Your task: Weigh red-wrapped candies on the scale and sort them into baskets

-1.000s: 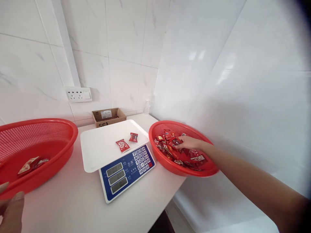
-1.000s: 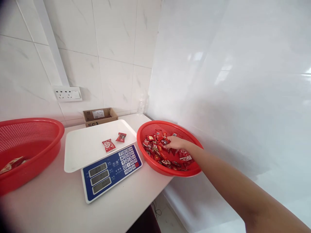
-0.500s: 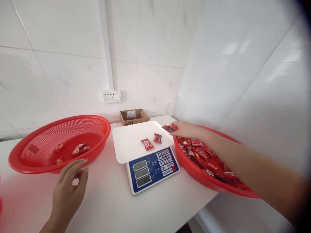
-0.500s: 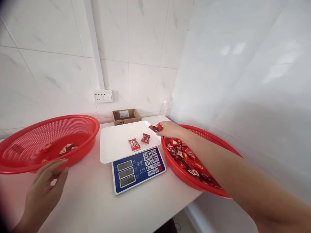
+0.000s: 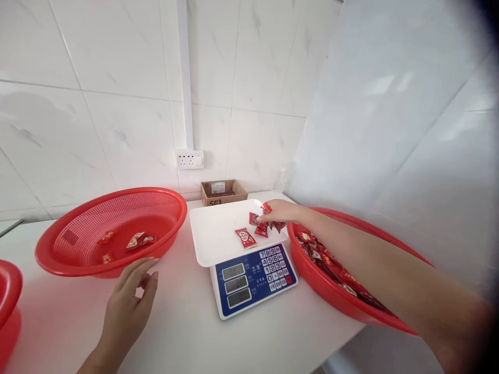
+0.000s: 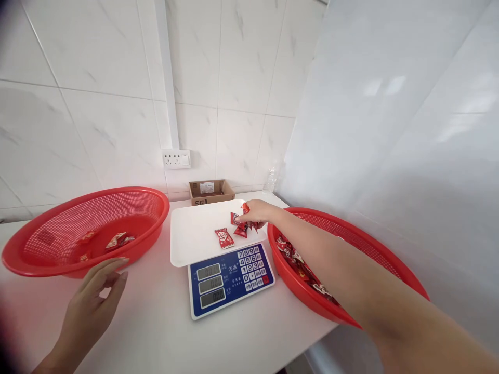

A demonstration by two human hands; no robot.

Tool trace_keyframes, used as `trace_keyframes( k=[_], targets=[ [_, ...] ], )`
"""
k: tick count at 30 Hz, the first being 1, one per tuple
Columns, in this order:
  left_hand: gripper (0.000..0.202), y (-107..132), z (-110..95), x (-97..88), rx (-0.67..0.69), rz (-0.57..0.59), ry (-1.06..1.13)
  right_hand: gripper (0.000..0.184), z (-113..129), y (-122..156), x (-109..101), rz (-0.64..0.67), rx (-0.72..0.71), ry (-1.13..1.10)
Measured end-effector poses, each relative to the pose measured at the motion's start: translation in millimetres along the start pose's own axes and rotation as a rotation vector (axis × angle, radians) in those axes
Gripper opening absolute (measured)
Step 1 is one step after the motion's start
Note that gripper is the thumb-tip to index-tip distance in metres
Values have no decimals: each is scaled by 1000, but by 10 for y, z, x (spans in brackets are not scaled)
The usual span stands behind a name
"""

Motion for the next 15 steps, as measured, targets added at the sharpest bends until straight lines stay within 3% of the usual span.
trace_keyframes(
  k=[8, 11, 15],
  targets=[
    [26, -2, 55, 7, -36, 11, -24, 36, -209, 180, -388, -121, -23, -199],
    [27, -7, 32, -9, -37, 15, -39, 34, -471, 370, -599, -140, 14, -194],
    [27, 6, 40, -4, -28, 8, -62, 32, -1015, 664, -757, -86, 170, -152]
  ],
)
Point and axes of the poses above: each hand's wrist, its own y-axis away from the middle knuckle, its own x-axis out of the palm, z = x × y, the point moved 10 cm from there along -y, towards the middle knuckle, and after that the axes turned 10 degrees about -y, right-handed, at the moved point
